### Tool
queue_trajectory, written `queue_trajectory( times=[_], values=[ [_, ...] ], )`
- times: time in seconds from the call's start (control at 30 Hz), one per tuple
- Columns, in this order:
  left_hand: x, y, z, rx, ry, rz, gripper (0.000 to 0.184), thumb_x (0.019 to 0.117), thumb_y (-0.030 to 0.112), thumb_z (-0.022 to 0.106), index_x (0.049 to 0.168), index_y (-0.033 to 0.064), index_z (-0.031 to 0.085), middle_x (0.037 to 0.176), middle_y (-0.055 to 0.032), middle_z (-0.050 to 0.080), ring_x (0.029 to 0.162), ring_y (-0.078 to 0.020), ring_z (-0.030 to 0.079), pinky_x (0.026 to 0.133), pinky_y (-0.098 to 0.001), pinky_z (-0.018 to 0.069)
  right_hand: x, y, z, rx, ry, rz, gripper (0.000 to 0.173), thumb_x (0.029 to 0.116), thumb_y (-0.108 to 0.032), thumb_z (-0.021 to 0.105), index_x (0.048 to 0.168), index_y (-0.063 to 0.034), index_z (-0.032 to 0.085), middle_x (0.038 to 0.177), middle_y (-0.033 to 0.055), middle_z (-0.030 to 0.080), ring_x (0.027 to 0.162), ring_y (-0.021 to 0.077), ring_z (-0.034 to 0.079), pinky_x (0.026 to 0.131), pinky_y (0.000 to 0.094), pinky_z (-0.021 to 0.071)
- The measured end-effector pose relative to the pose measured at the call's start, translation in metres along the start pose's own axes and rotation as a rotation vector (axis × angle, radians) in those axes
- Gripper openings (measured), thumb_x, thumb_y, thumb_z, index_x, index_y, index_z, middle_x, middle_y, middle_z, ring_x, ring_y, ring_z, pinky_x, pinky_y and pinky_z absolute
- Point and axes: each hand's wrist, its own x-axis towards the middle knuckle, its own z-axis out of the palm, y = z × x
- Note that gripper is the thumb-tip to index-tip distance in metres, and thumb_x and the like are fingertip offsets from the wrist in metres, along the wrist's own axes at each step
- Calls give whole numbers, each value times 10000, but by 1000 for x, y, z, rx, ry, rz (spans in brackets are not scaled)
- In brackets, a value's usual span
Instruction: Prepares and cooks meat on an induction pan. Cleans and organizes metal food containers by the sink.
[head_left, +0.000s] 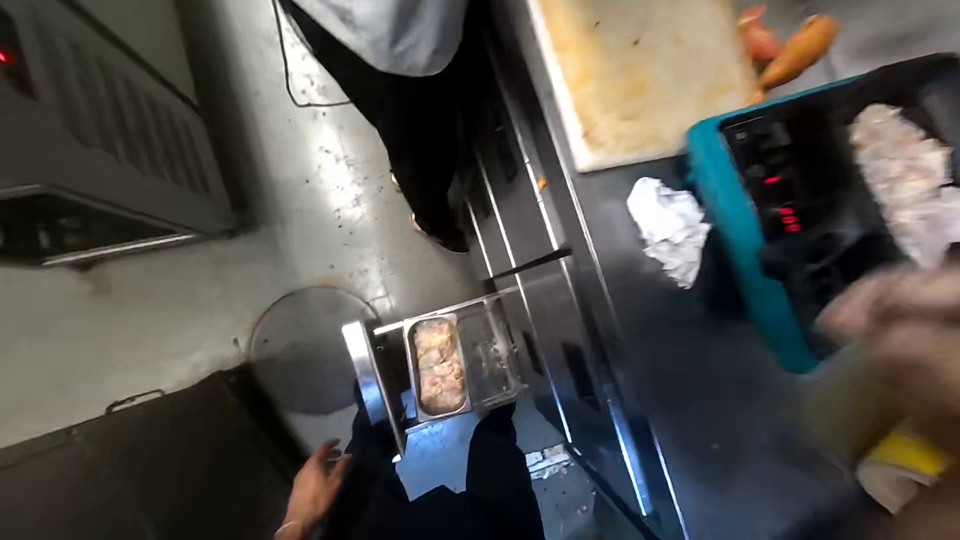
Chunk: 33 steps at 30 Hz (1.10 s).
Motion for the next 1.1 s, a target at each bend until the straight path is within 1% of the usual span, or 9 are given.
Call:
queue_trajectory(
  times=[0.1, 0.2, 0.3, 0.4, 0.5, 0.57, 0.67, 0.87, 1.1],
  values=[
    [20, 13, 33, 101, -63, 5, 480, 1026, 290, 603, 1428, 32, 554, 1304, -203, 662, 1223, -339, 640, 1091, -525, 476, -68, 31, 156, 427, -671, 149, 188, 912, -225, 770, 1071, -125, 786, 1093, 2, 753, 979, 98, 720, 856, 275, 629],
    [66, 51, 77, 48, -160, 71, 431, 1034, 310, 579, 1376, 49, 604, 1241, -175, 694, 1158, -306, 673, 1057, -511, 505, -129, 142, 304, 295, -888, 721, 242, 969, -203, 689, 1141, -39, 736, 1104, 78, 741, 976, 150, 720, 912, 356, 598],
    [134, 108, 118, 64, -243, 176, 416, 1041, 294, 580, 1372, 43, 603, 1260, -184, 674, 1150, -318, 666, 1043, -522, 507, -209, 272, 406, 140, -629, 1191, 271, 999, -216, 664, 1160, -2, 707, 1056, 149, 711, 895, 212, 686, 836, 397, 573],
    [209, 165, 142, 125, -156, 304, 457, 1039, 268, 569, 1459, 91, 538, 1389, -227, 587, 1244, -383, 612, 1059, -568, 490, -242, 349, 449, -46, -269, 1367, 366, 1037, -297, 609, 1155, 35, 706, 1108, 235, 690, 1000, 336, 658, 904, 540, 519],
    [268, 208, 154, 343, -8, 493, 445, 1019, 238, 582, 1456, 155, 563, 1415, -233, 548, 1273, -420, 561, 1011, -595, 488, -246, 392, 464, -7, 23, 1426, 364, 1043, -292, 612, 1086, 65, 673, 870, 153, 599, 739, 221, 538, 705, 414, 482],
    [296, 229, 166, 529, 46, 645, 335, 1023, 220, 547, 1324, 121, 656, 1394, -193, 547, 1268, -403, 531, 961, -570, 481, -245, 406, 470, 136, 106, 1475, 294, 1041, -249, 618, 992, 38, 656, 712, 42, 518, 573, 107, 465, 550, 278, 435],
    [320, 253, 182, 682, 16, 712, 293, 1041, 246, 541, 1199, 57, 700, 1411, -195, 523, 1279, -396, 517, 966, -552, 478, -244, 409, 484, 324, 203, 1527, 222, 1047, -192, 601, 929, -4, 609, 682, 5, 494, 525, 68, 455, 493, 209, 419],
    [309, 235, 137, 795, 39, 807, 245, 999, 225, 613, 1082, 21, 719, 1299, -218, 591, 1241, -412, 545, 939, -589, 461, -268, 339, 547, 481, 159, 1580, 199, 1035, -168, 612, 952, 12, 628, 719, 25, 546, 578, 85, 497, 539, 241, 451],
    [326, 177, 86, 890, 80, 722, 193, 1016, 76, 526, 1039, -8, 698, 1147, -216, 650, 1112, -408, 616, 899, -571, 471, -256, 302, 627, 216, -122, 1628, 292, 1007, -254, 678, 907, 17, 717, 755, 95, 619, 640, 171, 546, 616, 359, 469]
  ],
)
